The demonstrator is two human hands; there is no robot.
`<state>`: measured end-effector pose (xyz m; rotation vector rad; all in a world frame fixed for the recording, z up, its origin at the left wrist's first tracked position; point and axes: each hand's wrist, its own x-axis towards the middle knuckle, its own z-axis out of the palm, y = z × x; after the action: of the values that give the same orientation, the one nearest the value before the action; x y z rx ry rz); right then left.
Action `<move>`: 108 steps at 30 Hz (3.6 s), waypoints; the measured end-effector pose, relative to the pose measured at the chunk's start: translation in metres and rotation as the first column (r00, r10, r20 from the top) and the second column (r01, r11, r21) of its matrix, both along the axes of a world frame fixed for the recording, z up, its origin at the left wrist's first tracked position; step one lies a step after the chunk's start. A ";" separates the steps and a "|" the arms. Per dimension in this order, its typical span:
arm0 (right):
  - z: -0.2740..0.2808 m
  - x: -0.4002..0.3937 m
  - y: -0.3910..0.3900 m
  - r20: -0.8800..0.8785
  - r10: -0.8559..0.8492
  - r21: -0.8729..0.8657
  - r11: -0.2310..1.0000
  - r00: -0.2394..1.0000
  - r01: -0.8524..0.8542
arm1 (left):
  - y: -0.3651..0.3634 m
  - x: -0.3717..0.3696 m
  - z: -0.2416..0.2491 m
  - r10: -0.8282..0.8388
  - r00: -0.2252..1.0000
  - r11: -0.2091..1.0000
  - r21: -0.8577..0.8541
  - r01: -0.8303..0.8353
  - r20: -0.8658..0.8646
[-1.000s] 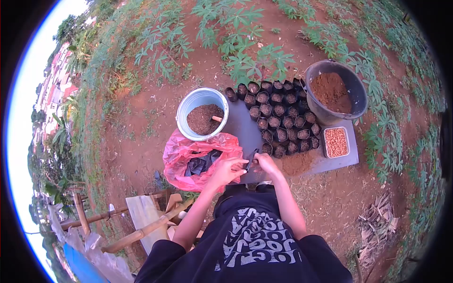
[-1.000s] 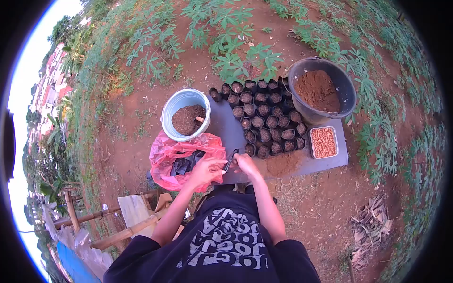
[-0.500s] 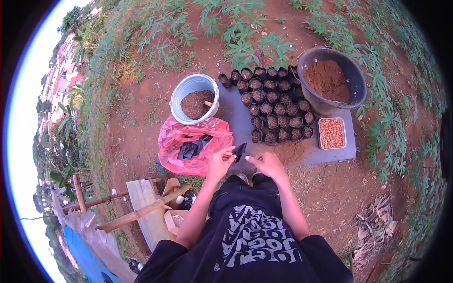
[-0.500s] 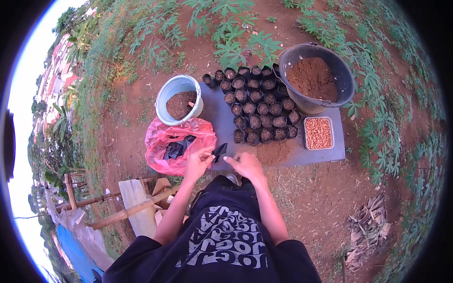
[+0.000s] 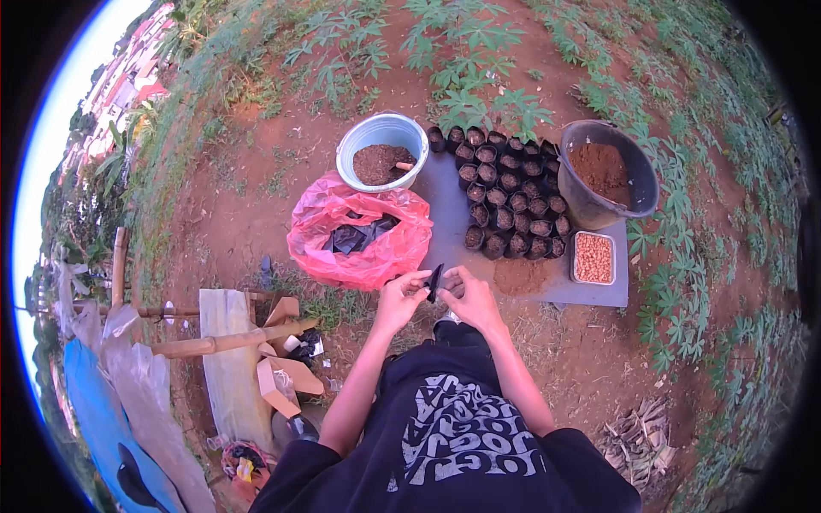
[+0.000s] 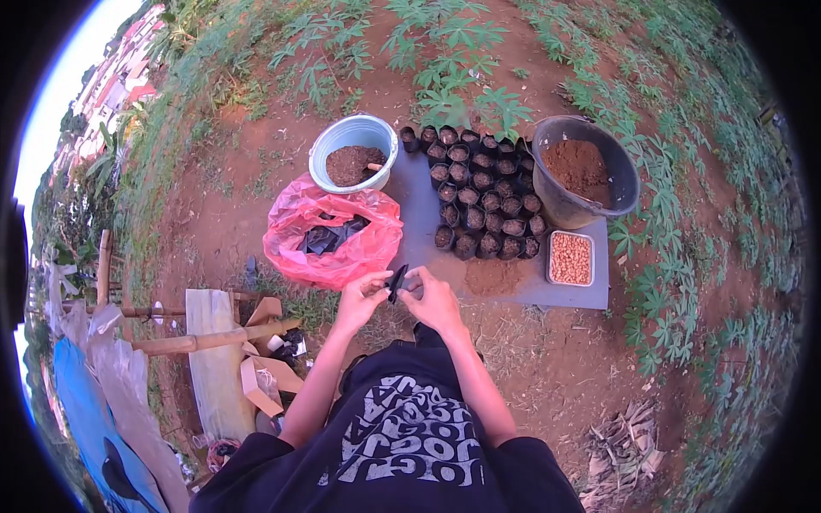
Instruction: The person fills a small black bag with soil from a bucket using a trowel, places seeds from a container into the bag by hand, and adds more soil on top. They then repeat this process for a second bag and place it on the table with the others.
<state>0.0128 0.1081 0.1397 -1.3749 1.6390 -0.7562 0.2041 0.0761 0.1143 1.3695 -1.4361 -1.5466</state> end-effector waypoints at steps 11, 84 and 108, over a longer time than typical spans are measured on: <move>0.025 0.048 0.091 -0.008 -0.027 0.073 0.997 1.000 0.028 | 0.114 0.019 -0.008 0.146 0.976 0.989 0.058 -0.139 -0.159; 0.049 -0.197 0.000 -0.308 -0.319 -0.329 0.920 0.896 0.214 | 0.022 -0.241 0.068 0.355 0.698 0.798 -0.590 0.120 0.622; 0.047 0.055 -0.110 -0.453 -0.230 -0.314 0.945 0.862 0.087 | -0.078 0.005 0.035 0.502 0.744 0.717 -0.693 -0.074 0.441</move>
<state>0.0680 -0.0019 0.1867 -1.7534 2.1206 -0.8100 0.2086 -0.0019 0.1489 1.5992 -1.7527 -0.2841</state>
